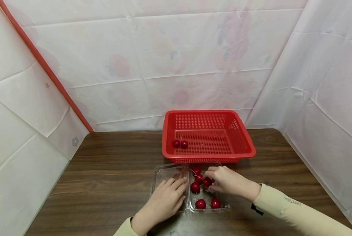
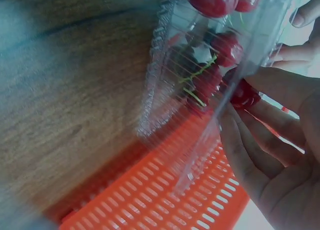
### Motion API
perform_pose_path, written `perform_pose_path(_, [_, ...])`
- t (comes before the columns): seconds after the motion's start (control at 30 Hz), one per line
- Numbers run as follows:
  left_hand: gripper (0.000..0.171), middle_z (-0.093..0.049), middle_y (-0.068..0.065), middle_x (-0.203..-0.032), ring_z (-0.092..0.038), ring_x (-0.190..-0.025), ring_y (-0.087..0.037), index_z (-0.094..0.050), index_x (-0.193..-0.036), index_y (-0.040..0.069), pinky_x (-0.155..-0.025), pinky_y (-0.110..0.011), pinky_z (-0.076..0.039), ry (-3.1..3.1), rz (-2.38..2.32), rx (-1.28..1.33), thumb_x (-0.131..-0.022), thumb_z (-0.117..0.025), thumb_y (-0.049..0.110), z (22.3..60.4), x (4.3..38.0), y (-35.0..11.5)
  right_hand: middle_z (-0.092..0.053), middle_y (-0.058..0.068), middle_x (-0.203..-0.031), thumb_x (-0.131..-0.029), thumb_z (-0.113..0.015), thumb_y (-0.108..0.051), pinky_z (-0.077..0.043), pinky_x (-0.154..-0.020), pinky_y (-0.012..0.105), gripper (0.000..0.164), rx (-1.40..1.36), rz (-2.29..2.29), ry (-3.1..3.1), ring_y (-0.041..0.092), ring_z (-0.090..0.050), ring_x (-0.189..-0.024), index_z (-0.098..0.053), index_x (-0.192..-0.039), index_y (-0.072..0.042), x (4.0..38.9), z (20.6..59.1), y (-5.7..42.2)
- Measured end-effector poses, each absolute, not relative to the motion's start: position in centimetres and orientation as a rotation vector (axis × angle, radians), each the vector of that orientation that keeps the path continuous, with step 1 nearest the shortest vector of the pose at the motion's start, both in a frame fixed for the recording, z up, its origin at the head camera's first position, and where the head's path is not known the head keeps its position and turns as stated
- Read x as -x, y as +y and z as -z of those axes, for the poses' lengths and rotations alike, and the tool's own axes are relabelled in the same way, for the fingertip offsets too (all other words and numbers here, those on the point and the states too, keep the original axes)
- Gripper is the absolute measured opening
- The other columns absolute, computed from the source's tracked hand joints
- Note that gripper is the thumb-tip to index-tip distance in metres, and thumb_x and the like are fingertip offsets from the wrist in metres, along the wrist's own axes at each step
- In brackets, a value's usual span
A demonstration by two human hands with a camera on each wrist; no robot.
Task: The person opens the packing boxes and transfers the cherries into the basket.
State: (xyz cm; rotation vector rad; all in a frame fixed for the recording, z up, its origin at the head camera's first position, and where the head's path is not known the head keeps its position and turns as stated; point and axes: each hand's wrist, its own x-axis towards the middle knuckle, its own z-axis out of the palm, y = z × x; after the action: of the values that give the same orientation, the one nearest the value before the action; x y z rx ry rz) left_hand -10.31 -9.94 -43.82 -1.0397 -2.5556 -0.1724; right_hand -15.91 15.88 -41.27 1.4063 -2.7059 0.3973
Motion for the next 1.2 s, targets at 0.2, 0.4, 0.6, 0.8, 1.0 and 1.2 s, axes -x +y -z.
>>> perform_pose_path(0.2, [0.035,-0.062,0.001,-0.126,-0.058,-0.102,-0.017,-0.066,-0.116,0.015,-0.073,-0.034,-0.046,-2.553,0.169,1.037,-0.084,-0.067,0.031,43.9,10.3,-10.0,-0.063,0.001,-0.086,-0.07,-0.082,-0.013,-0.048,-0.06,0.012,0.032,-1.403,-0.404,-2.675,0.006,-0.062,-0.068,-0.067,-0.097,-0.008,16.2,40.8,15.9])
perform_pose_path(0.4, [0.034,-0.063,0.0,-0.124,-0.059,-0.1,-0.017,-0.067,-0.114,0.015,-0.072,-0.033,-0.046,-2.534,0.174,1.04,-0.083,-0.067,0.031,43.8,10.3,-10.0,-0.063,-0.001,-0.085,-0.07,-0.081,-0.014,-0.046,-0.058,0.011,0.032,-1.381,-0.413,-2.691,0.005,-0.06,-0.065,-0.065,-0.097,-0.011,16.3,40.5,15.9])
perform_pose_path(0.6, [0.034,-0.063,0.0,-0.125,-0.059,-0.101,-0.017,-0.067,-0.114,0.015,-0.072,-0.034,-0.046,-2.542,0.166,1.036,-0.084,-0.067,0.031,43.8,10.3,-10.0,-0.062,-0.001,-0.085,-0.071,-0.081,-0.014,-0.047,-0.059,0.011,0.03,-1.36,-0.424,-2.705,0.006,-0.062,-0.066,-0.064,-0.096,-0.014,16.4,40.0,16.0])
perform_pose_path(0.8, [0.034,-0.062,0.0,-0.125,-0.058,-0.101,-0.017,-0.067,-0.115,0.015,-0.073,-0.034,-0.046,-2.545,0.168,1.037,-0.084,-0.066,0.031,43.8,10.3,-10.0,-0.062,-0.003,-0.083,-0.072,-0.081,-0.015,-0.046,-0.058,0.011,0.027,-1.339,-0.452,-2.671,0.005,-0.06,-0.065,-0.065,-0.093,-0.014,16.5,39.6,16.1])
perform_pose_path(1.0, [0.034,-0.063,0.0,-0.124,-0.059,-0.1,-0.017,-0.067,-0.114,0.015,-0.072,-0.034,-0.046,-2.536,0.176,1.041,-0.084,-0.067,0.031,43.8,10.3,-10.0,-0.06,-0.004,-0.08,-0.073,-0.08,-0.019,-0.043,-0.057,0.012,0.024,-1.325,-0.44,-2.633,0.003,-0.053,-0.062,-0.067,-0.093,-0.014,16.6,38.9,16.1])
perform_pose_path(1.2, [0.034,-0.063,-0.001,-0.123,-0.059,-0.1,-0.018,-0.067,-0.113,0.014,-0.071,-0.034,-0.046,-2.52,0.184,1.044,-0.083,-0.068,0.03,43.8,10.3,-10.0,-0.062,-0.003,-0.086,-0.077,-0.078,-0.022,-0.042,-0.055,0.012,0.025,-1.296,-0.447,-2.666,-0.004,-0.046,-0.059,-0.069,-0.098,-0.013,16.8,38.0,16.1])
